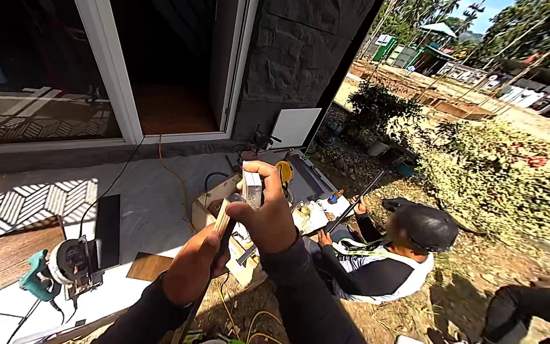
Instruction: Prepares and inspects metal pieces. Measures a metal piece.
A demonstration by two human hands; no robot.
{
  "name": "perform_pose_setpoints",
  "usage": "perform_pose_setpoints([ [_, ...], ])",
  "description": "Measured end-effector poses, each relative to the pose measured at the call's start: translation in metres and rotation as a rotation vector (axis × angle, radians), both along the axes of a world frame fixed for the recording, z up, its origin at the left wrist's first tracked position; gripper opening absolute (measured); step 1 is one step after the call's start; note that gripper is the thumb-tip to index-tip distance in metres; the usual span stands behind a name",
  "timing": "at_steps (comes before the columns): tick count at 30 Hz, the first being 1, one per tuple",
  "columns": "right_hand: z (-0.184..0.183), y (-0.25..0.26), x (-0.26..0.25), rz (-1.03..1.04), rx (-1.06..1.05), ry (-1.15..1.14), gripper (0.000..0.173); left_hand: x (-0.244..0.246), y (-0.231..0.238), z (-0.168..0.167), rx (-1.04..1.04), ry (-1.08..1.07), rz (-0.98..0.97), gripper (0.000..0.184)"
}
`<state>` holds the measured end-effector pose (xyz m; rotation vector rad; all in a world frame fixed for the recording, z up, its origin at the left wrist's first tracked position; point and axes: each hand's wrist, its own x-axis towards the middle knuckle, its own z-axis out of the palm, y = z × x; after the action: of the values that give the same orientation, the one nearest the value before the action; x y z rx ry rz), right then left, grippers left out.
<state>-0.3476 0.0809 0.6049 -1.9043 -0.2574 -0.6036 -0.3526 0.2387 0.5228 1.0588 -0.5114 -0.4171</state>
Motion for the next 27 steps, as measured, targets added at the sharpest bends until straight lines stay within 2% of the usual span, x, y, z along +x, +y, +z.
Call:
perform_pose_setpoints([
  [4,-0.001,-0.012,0.001,0.137,0.124,0.176,0.077,0.001,0.000,-0.001,-0.004,0.013,-0.068,0.062],
  [7,-0.007,-0.030,0.008,0.060,0.202,0.196,0.067,0.001,0.009,0.001,-0.031,0.009,-0.094,0.067],
  [9,-0.015,-0.040,0.012,-0.002,0.294,0.216,0.063,0.003,0.015,0.004,-0.011,-0.080,-0.051,0.057],
  [12,-0.027,-0.042,0.003,0.119,0.477,0.187,0.069,0.011,0.018,0.011,0.042,-0.228,0.059,0.029],
  [16,-0.037,-0.038,-0.005,0.290,0.722,0.103,0.064,0.015,0.007,0.017,-0.092,-0.183,0.022,0.033],
  [18,-0.035,-0.038,-0.007,0.304,0.701,0.054,0.065,0.016,0.001,0.017,-0.127,-0.182,-0.040,0.041],
  [21,-0.030,-0.039,-0.012,0.277,0.637,-0.012,0.063,0.012,-0.008,0.018,-0.142,-0.087,-0.075,0.069],
  [24,-0.024,-0.035,-0.017,0.239,0.586,-0.086,0.058,0.009,-0.011,0.019,-0.124,-0.063,-0.082,0.068],
  [27,-0.016,-0.029,-0.025,0.177,0.512,-0.084,0.066,0.004,-0.011,0.019,-0.093,-0.018,-0.057,0.064],
])
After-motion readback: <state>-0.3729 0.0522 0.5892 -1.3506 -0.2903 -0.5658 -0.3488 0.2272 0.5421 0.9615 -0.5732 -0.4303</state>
